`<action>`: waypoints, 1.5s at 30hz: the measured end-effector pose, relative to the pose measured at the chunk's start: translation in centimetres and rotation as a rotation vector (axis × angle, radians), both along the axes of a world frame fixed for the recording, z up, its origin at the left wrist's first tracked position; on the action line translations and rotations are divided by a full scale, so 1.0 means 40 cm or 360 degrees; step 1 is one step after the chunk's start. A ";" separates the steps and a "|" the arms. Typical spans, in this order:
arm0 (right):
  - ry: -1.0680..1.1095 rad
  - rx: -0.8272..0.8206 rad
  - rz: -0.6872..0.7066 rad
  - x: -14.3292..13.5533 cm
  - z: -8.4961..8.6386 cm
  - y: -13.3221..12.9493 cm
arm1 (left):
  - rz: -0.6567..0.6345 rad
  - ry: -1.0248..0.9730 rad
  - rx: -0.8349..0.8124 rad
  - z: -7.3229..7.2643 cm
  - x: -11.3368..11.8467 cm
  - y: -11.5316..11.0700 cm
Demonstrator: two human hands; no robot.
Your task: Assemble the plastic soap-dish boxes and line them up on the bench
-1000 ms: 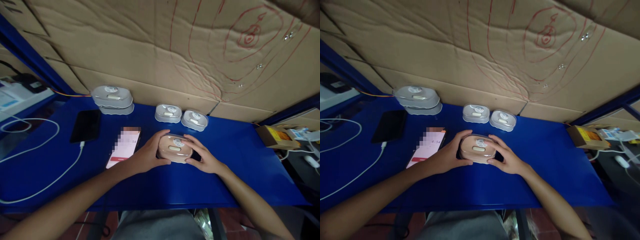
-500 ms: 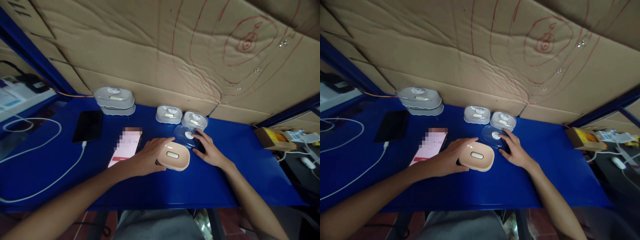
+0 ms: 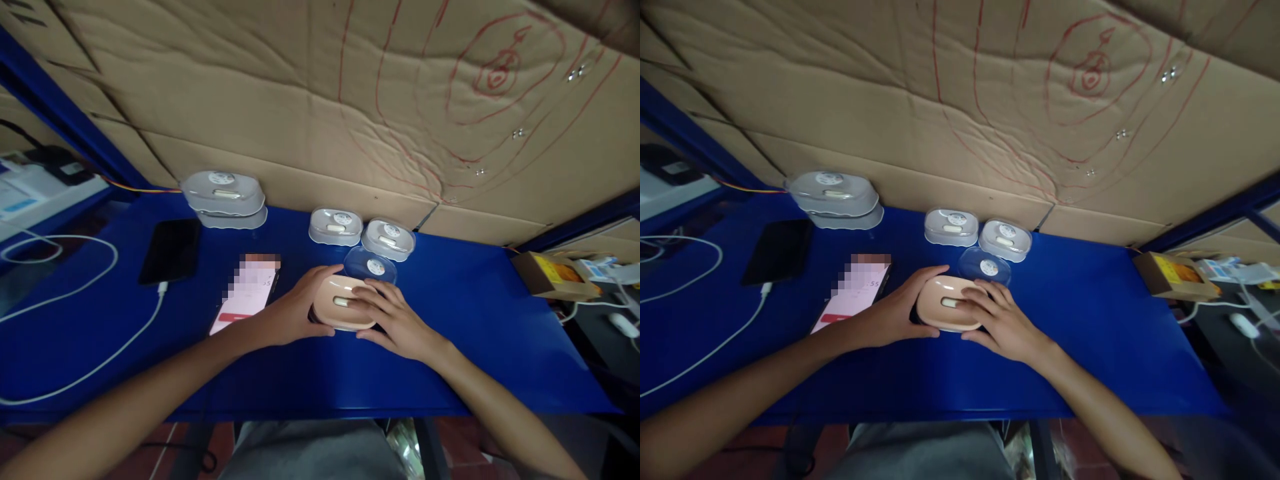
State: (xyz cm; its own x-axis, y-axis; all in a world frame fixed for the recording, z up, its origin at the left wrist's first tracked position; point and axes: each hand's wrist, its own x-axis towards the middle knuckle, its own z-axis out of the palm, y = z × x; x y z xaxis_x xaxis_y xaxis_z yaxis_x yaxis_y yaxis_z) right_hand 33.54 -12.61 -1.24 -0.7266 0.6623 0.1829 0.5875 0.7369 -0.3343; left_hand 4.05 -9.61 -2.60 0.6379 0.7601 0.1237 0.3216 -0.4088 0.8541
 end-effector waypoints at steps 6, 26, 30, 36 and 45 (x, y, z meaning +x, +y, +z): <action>0.0196 -0.0038 0.0017 0.000 0.018 0.005 | 0.0032 0.0050 -0.0073 0.000 -0.001 0.002; 0.0500 0.0092 -0.0283 0.058 0.026 0.016 | 0.0339 0.0103 -0.0177 0.047 -0.042 0.042; 0.0345 0.0220 -0.0207 0.067 0.035 0.013 | 0.0695 -0.0020 -0.0182 0.048 -0.051 0.069; 0.0281 0.0291 -0.0002 0.054 0.030 0.007 | 0.0843 0.0059 0.0073 0.047 -0.043 0.068; 0.0318 0.0348 0.0166 0.037 0.053 -0.016 | 0.1022 -0.0260 -0.0150 0.075 -0.035 0.072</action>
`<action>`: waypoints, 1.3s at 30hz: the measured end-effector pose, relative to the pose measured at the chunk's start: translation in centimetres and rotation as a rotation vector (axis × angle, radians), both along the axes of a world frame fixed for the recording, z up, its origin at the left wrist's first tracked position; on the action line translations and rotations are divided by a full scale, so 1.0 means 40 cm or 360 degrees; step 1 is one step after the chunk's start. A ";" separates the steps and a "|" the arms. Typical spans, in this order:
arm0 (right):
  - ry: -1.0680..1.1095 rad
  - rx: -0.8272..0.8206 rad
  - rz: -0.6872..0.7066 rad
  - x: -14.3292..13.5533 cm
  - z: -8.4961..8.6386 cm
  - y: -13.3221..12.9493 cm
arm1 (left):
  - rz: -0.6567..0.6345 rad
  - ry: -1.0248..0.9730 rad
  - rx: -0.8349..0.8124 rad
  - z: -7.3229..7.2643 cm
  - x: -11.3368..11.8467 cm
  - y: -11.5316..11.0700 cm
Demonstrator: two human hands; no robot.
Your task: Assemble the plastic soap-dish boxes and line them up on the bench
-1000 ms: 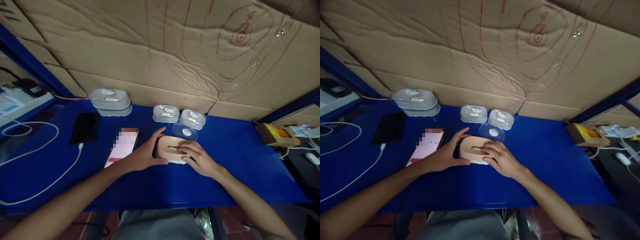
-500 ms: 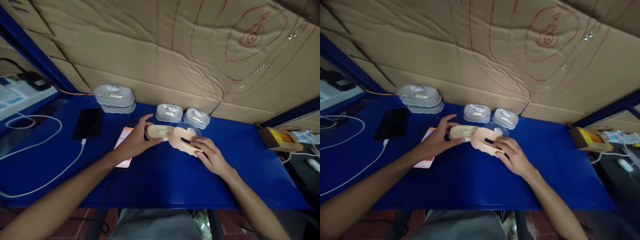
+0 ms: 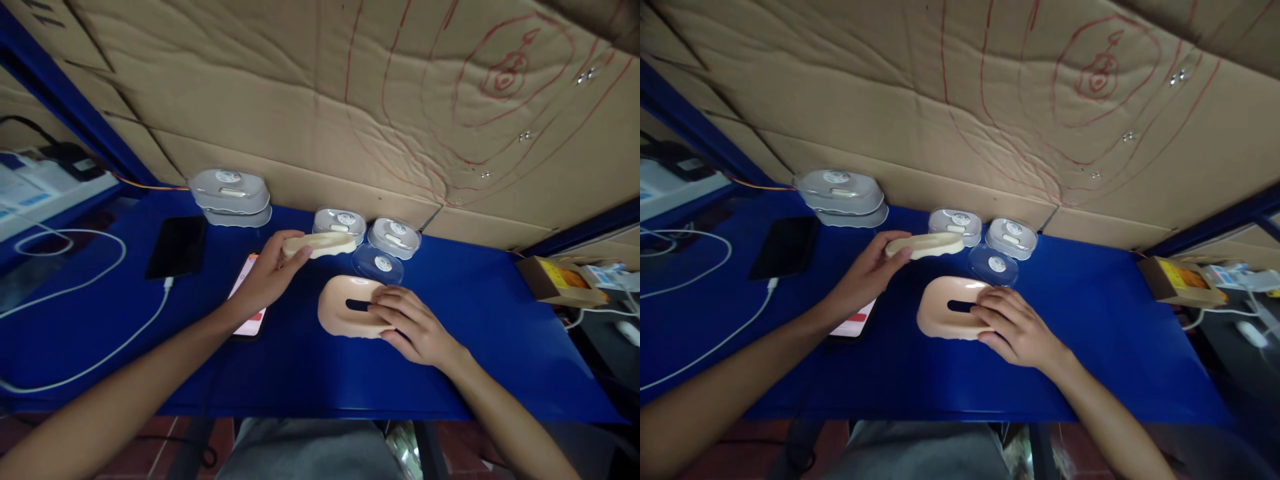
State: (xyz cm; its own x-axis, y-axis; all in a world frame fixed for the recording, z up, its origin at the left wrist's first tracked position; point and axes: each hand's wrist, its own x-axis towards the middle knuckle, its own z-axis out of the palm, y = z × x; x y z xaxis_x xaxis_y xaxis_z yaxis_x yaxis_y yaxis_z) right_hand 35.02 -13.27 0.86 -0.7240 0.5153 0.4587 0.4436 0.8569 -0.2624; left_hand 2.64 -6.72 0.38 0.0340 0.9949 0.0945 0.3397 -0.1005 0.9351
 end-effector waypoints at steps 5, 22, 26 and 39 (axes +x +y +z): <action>-0.0076 0.0028 0.0032 -0.024 -0.029 -0.001 | -0.0048 -0.0174 -0.0183 0.006 0.005 -0.007; 0.0468 -0.0169 -0.0631 0.020 -0.040 0.017 | -0.0446 -0.0729 -0.0520 -0.005 0.052 -0.069; 0.0268 -0.0082 -0.0242 -0.014 -0.051 0.008 | -0.0672 -0.0729 -0.0511 -0.016 0.068 -0.090; 0.0213 -0.0220 -0.0175 -0.031 -0.069 0.013 | -0.0721 -0.0906 -0.0642 -0.017 0.067 -0.085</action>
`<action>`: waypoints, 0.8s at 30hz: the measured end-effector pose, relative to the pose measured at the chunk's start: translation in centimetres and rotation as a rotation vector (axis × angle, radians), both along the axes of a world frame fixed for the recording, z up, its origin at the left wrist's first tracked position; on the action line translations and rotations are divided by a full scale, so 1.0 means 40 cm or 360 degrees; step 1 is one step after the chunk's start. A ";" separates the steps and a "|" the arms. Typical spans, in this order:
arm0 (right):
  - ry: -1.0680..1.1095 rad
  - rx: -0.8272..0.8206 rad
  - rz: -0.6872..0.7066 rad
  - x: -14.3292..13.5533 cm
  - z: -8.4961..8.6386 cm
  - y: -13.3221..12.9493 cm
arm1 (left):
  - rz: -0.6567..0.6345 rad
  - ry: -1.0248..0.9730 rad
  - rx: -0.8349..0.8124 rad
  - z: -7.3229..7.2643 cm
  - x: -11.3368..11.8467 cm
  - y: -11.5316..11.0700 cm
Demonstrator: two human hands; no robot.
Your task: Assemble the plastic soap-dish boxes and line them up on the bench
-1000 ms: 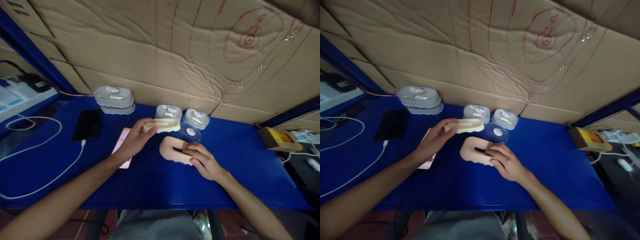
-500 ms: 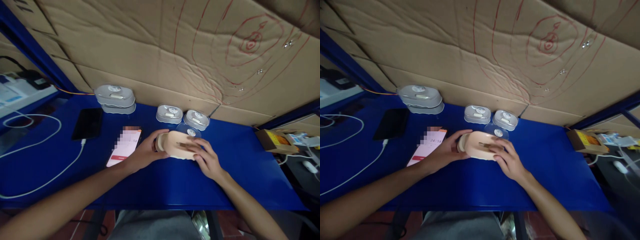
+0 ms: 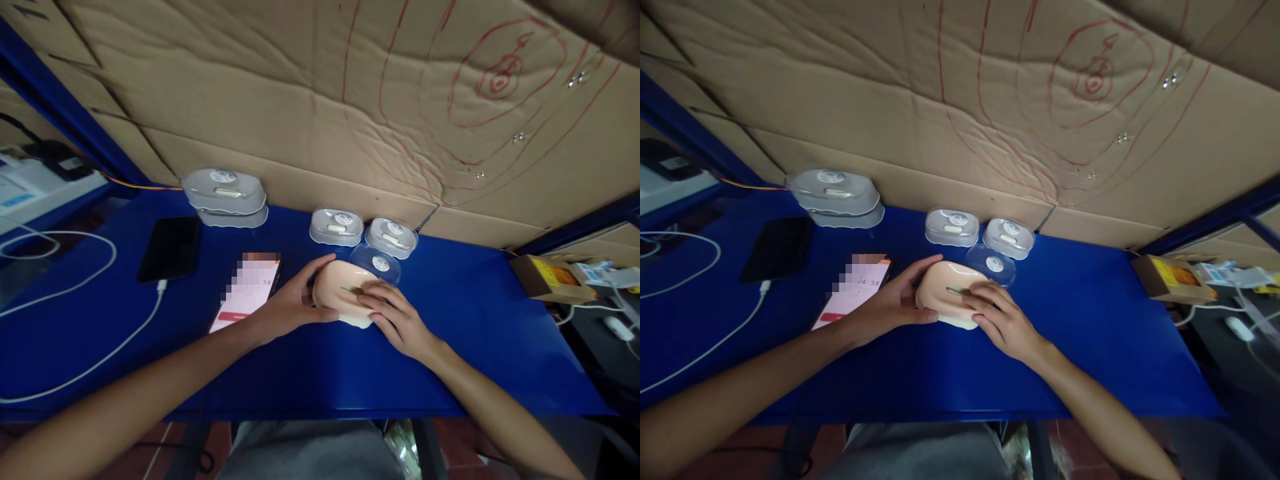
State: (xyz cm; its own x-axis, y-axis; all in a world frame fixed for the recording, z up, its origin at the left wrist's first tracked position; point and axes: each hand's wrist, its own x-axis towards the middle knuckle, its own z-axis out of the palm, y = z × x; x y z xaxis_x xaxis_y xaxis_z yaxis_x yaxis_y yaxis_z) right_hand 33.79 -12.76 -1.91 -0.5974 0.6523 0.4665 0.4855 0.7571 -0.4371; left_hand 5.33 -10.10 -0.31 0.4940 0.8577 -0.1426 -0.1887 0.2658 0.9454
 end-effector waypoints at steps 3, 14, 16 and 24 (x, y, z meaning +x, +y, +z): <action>-0.0103 -0.0045 0.0033 -0.004 0.008 0.002 | 0.0035 0.0010 -0.0045 0.001 0.000 0.002; -0.0297 0.0156 -0.0083 0.019 -0.015 0.021 | 0.0124 -0.0112 -0.0443 -0.007 -0.008 0.017; -0.0290 0.0119 -0.0364 0.044 -0.032 0.045 | 0.0139 -0.0112 -0.0523 -0.006 -0.009 0.019; -0.0187 -0.0159 -0.0651 0.089 -0.048 0.088 | 0.0024 -0.0124 -0.0633 -0.003 -0.008 0.015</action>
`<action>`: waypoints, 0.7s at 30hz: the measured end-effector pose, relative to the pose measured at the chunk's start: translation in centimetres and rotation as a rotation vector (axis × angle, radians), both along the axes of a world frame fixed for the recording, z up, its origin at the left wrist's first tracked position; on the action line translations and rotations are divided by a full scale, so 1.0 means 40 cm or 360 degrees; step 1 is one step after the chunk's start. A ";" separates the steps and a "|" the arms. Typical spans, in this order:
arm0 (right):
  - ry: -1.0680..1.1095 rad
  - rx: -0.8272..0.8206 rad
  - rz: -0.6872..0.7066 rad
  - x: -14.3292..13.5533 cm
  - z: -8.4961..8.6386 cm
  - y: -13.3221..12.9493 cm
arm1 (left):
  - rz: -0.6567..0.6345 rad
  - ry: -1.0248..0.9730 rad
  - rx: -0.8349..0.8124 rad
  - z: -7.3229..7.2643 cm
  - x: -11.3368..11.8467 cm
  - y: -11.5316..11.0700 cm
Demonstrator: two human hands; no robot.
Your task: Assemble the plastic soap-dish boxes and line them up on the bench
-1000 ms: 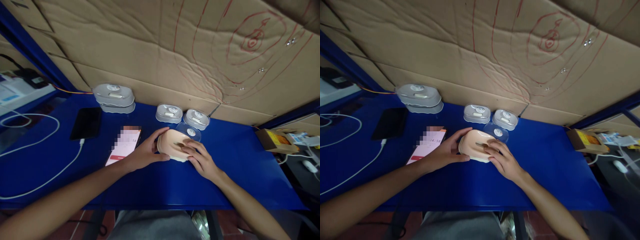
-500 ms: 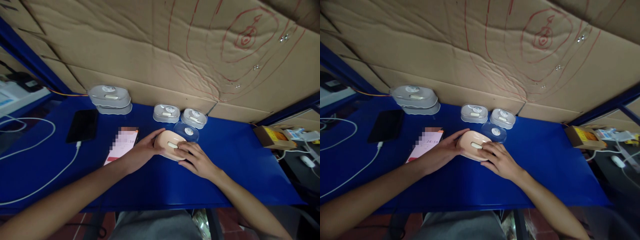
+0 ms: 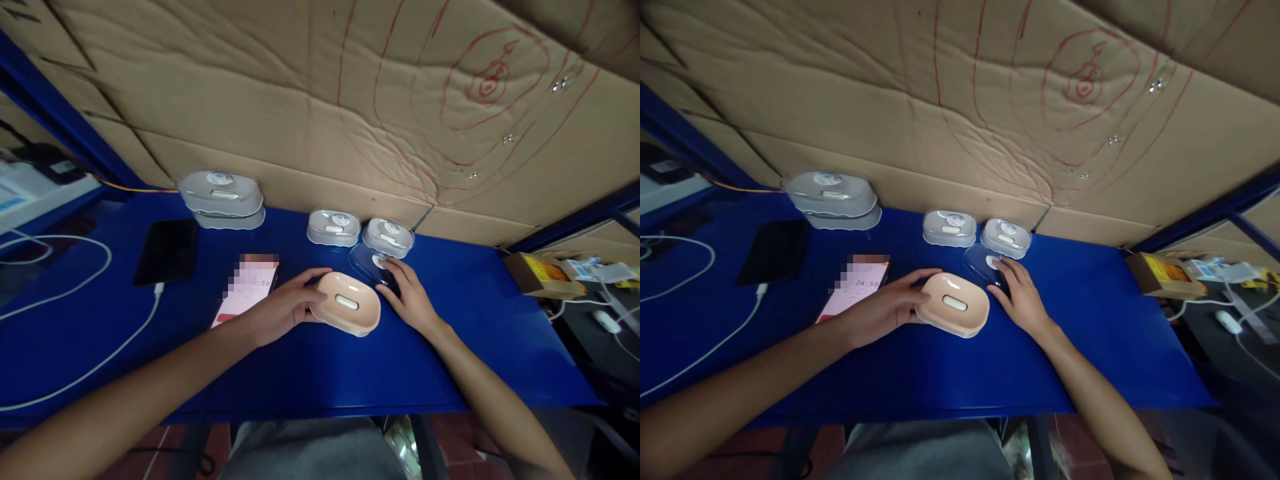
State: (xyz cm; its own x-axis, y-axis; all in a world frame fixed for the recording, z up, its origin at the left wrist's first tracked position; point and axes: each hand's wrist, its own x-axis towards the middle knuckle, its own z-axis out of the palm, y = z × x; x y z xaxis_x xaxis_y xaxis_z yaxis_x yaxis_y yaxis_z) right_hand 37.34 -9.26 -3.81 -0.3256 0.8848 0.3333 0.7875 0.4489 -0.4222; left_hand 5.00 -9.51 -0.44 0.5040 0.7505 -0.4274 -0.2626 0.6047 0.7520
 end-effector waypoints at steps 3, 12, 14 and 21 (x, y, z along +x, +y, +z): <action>0.0242 -0.0075 0.0094 -0.031 0.026 -0.037 | 0.0029 0.0000 0.0044 0.007 0.005 -0.008; -0.0054 -0.0012 0.0545 -0.092 0.044 -0.092 | 0.0120 -0.0023 0.0227 0.002 0.006 -0.008; -0.0033 0.0010 0.0556 -0.095 0.037 -0.093 | 0.0085 0.0042 0.0273 -0.006 0.006 -0.010; 0.0083 0.0092 0.0666 -0.096 0.021 -0.093 | -0.0071 0.0072 0.0321 -0.005 0.016 -0.024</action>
